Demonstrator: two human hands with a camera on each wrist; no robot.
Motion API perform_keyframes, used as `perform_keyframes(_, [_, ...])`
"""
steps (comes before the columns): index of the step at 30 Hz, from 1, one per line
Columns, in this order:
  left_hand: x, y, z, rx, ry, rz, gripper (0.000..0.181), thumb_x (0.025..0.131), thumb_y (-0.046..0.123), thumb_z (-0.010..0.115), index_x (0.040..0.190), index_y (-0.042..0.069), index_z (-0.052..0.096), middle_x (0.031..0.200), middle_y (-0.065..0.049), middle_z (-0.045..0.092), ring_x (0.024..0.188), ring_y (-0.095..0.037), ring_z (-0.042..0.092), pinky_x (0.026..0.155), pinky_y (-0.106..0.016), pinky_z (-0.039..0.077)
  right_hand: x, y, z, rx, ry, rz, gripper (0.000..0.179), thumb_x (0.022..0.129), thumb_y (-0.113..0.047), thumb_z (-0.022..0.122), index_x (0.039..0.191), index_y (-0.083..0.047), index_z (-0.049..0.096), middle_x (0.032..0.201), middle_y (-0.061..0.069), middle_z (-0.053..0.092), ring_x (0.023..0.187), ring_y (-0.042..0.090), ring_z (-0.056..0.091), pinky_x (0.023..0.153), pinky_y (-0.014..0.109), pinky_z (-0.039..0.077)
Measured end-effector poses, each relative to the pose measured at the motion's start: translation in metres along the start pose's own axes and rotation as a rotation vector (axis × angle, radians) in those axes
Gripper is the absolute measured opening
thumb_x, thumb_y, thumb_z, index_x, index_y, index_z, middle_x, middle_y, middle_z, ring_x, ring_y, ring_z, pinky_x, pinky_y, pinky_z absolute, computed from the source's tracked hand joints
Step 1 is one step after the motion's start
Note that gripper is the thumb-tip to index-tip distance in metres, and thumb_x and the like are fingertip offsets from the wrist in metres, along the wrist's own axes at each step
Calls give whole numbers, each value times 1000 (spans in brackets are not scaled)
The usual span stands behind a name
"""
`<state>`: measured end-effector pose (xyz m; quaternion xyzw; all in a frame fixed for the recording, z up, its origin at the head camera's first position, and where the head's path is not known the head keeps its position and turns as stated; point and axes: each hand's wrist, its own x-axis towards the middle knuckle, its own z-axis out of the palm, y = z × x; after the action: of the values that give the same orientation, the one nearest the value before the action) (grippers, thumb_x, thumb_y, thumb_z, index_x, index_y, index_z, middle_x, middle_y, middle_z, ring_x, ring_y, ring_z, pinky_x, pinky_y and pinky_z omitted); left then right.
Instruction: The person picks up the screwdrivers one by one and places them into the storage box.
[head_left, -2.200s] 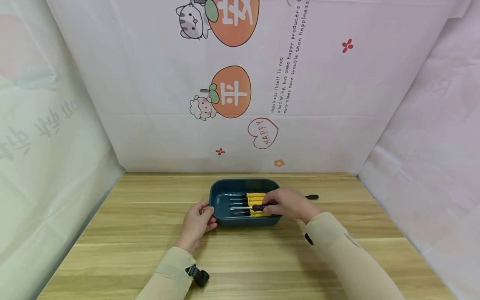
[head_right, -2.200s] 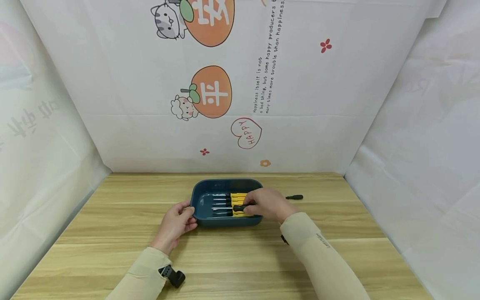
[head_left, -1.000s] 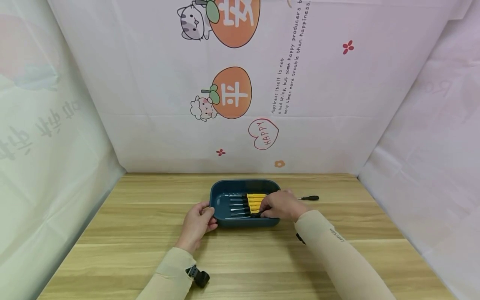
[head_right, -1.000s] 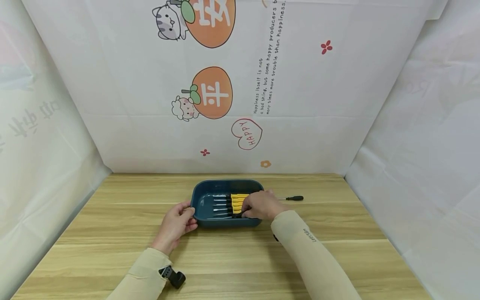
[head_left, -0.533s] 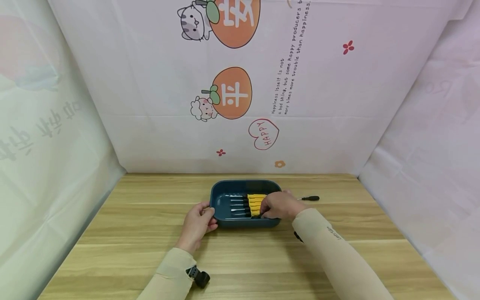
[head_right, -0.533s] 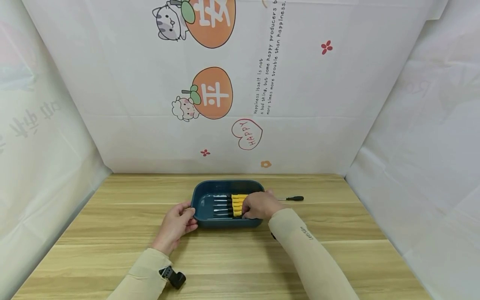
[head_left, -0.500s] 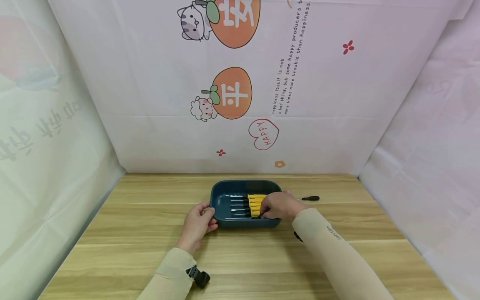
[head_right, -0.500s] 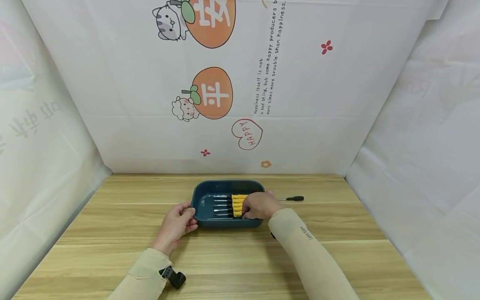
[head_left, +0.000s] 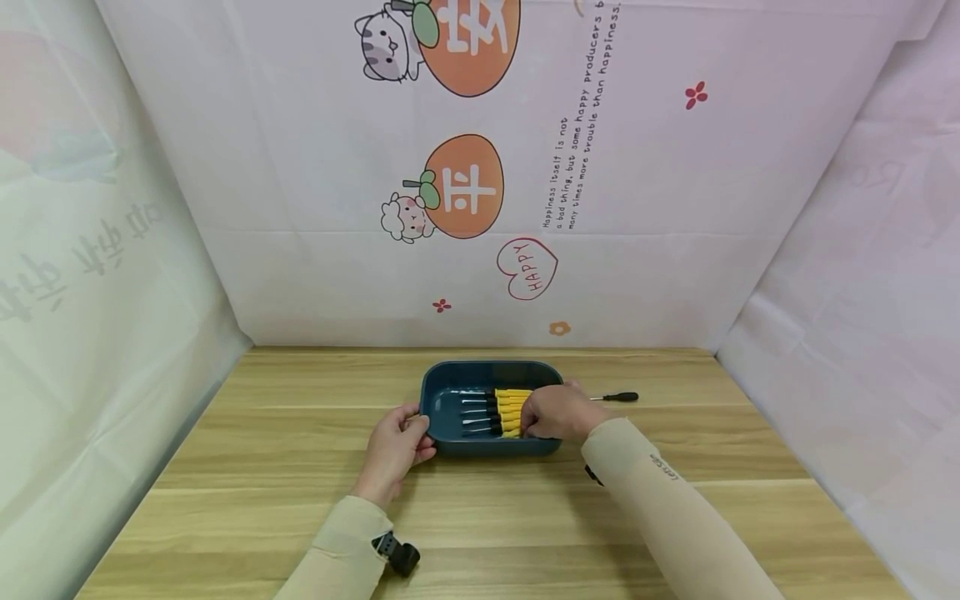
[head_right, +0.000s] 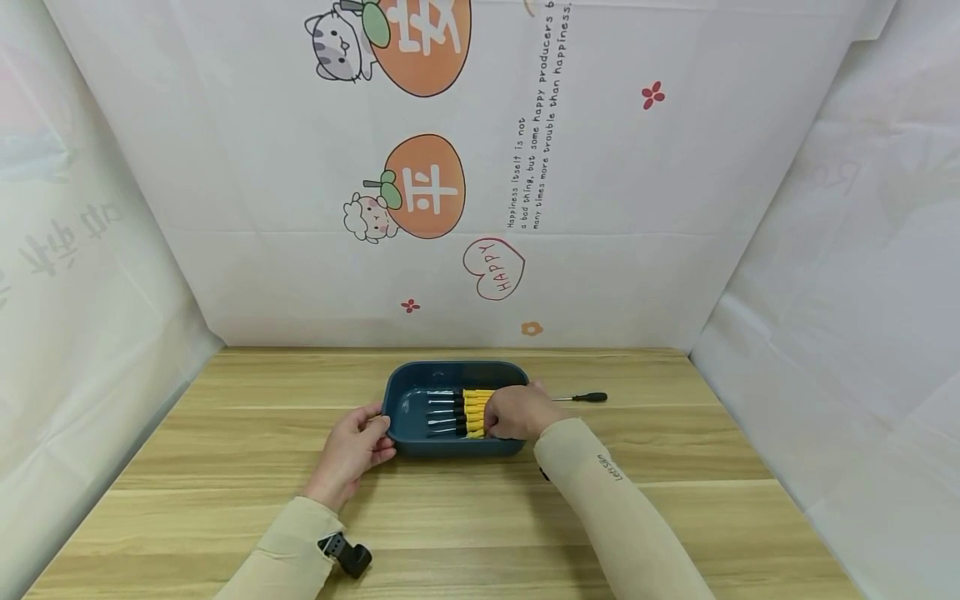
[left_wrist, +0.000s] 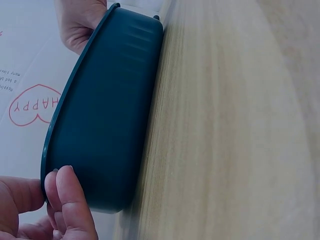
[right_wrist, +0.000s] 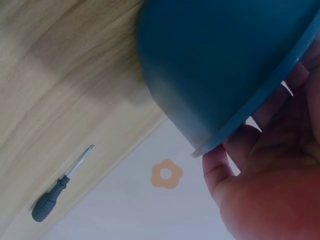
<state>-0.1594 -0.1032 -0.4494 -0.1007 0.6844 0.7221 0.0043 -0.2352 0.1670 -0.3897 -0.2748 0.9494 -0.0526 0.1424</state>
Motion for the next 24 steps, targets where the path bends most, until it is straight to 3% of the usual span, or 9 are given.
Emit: perform_keyframes(24, [-2, 1, 0, -5, -5, -3, 43, 107, 13, 56, 147, -1, 53, 106, -17, 59, 79, -15, 61, 69, -25, 63, 3, 0, 5, 17, 28, -26, 25, 94, -16, 78, 82, -38, 80, 89, -22, 75, 103, 8, 67, 119, 76, 17])
